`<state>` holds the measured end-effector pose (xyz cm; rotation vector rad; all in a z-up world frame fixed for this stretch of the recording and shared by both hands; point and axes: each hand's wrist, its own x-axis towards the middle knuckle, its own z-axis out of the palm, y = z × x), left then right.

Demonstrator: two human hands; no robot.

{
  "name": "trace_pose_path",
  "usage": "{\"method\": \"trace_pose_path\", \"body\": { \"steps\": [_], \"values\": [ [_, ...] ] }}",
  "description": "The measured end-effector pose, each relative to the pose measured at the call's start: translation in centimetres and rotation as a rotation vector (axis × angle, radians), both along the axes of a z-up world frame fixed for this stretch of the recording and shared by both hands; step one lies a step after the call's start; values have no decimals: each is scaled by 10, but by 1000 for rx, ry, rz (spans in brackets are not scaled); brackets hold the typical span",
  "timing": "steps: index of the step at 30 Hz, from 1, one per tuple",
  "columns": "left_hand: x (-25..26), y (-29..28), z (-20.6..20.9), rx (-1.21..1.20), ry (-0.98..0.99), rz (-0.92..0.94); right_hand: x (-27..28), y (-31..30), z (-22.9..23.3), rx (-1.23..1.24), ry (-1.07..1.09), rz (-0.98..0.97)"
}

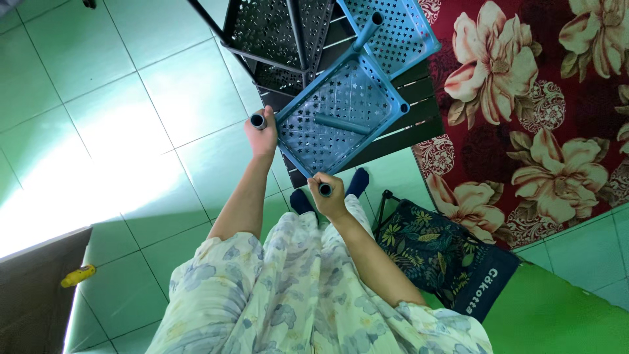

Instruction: The person assembles a blue plastic two-tier rack by inserting cylindrical legs into the tray corners and connecting the trays. The person handles the trays and legs by hand, aligning and pressing parts together on a tiled floor.

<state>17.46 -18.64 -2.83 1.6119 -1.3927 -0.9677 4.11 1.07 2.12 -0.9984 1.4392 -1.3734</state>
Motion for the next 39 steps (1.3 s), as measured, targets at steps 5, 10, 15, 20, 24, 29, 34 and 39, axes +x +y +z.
{"method": "trace_pose_path", "body": {
  "steps": [5, 10, 15, 20, 24, 29, 34, 39],
  "values": [
    [8, -1, -2, 46, 54, -83, -1, -1, -4, 33, -57, 44],
    [16, -6, 12, 123, 85, -154, 0, -5, 10, 33, -40, 43],
    [10, 15, 41, -131, 194, -135, 0, 0, 35, -76, 12, -12],
    [-3, 17, 64, -135, 193, 7, 8, 7, 55, -82, 29, -97],
    [-11, 2, 56, -80, 197, 114, 15, 1, 47, -10, 0, -120],
    [-3, -5, 38, -108, 221, 69, 18, -4, 28, 60, -8, -142],
    [1, -6, 33, -48, 223, 6, 14, -5, 21, 28, 34, -124],
    [13, -5, 32, 16, 322, -55, 1, -4, 12, 33, -14, -17]
  ]
}}
